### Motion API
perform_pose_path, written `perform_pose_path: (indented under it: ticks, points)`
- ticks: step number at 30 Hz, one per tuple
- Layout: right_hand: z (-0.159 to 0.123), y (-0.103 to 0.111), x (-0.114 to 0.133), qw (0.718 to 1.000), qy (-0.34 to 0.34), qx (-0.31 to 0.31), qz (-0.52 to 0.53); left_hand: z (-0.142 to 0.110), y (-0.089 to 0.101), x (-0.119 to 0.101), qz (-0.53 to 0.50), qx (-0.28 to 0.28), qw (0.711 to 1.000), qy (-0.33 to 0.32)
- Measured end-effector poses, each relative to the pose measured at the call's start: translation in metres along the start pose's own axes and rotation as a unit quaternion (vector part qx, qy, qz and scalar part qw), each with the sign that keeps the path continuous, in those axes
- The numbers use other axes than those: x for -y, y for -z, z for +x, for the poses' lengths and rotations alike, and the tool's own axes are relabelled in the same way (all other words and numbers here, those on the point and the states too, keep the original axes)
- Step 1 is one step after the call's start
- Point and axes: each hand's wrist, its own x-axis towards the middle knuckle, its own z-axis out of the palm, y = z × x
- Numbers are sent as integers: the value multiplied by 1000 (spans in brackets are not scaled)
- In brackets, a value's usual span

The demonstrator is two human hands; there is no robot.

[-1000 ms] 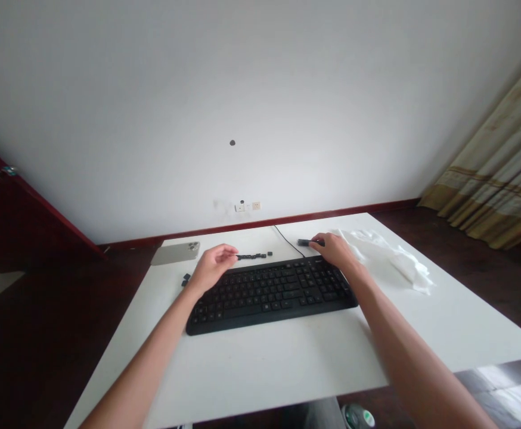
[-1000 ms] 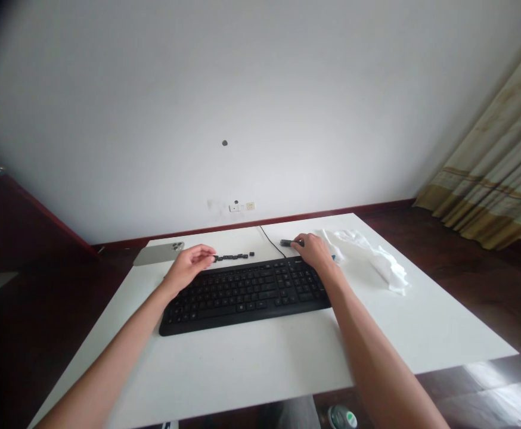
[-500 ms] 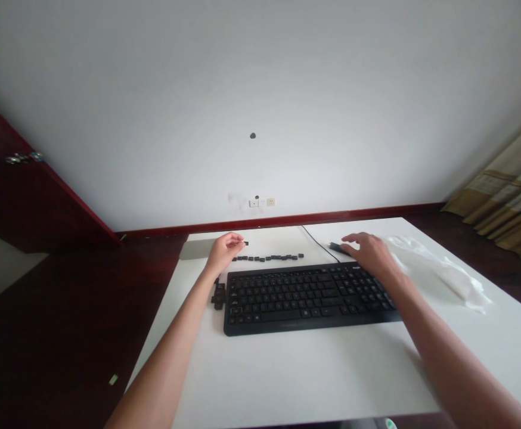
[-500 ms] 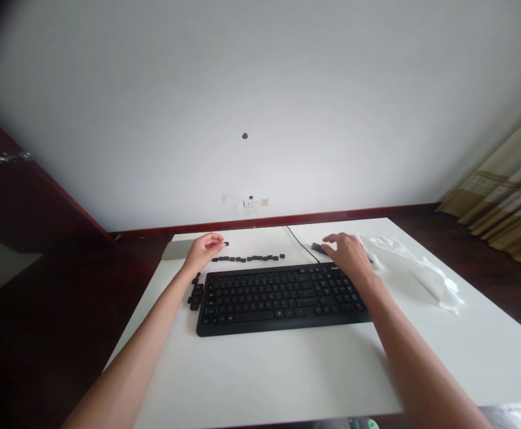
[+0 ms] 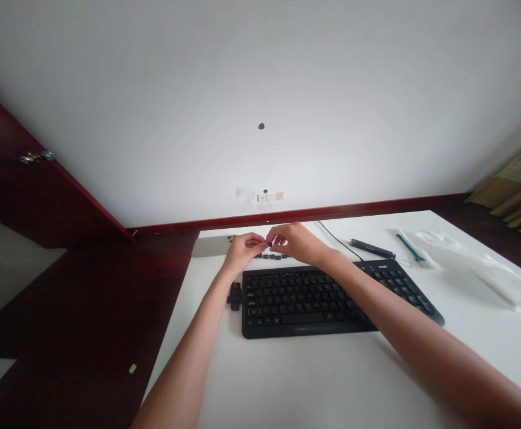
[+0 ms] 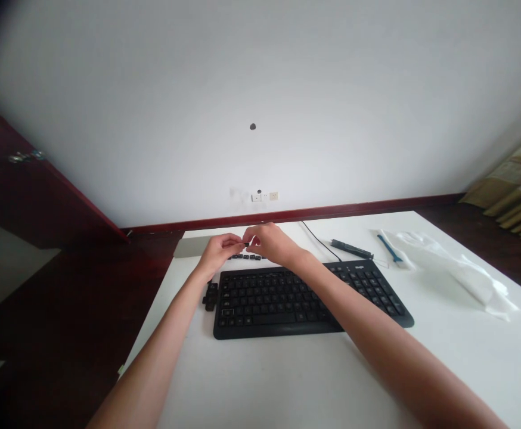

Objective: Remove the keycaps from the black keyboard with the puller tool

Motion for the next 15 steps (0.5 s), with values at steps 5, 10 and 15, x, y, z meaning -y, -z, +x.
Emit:
perform_pose_path:
  ticks: [5,10,15]
  points:
    - [0,1,-7,999,5,-12,-32,-2,18,-6,78,37,996,-27]
    - [-3,36,-22,994,-40,-43,-89,-6,58,-5,326,14,944,-45]
    - [-13,73,-36,984,-94,-66,-133,-6,58,3,440,63,893,-75]
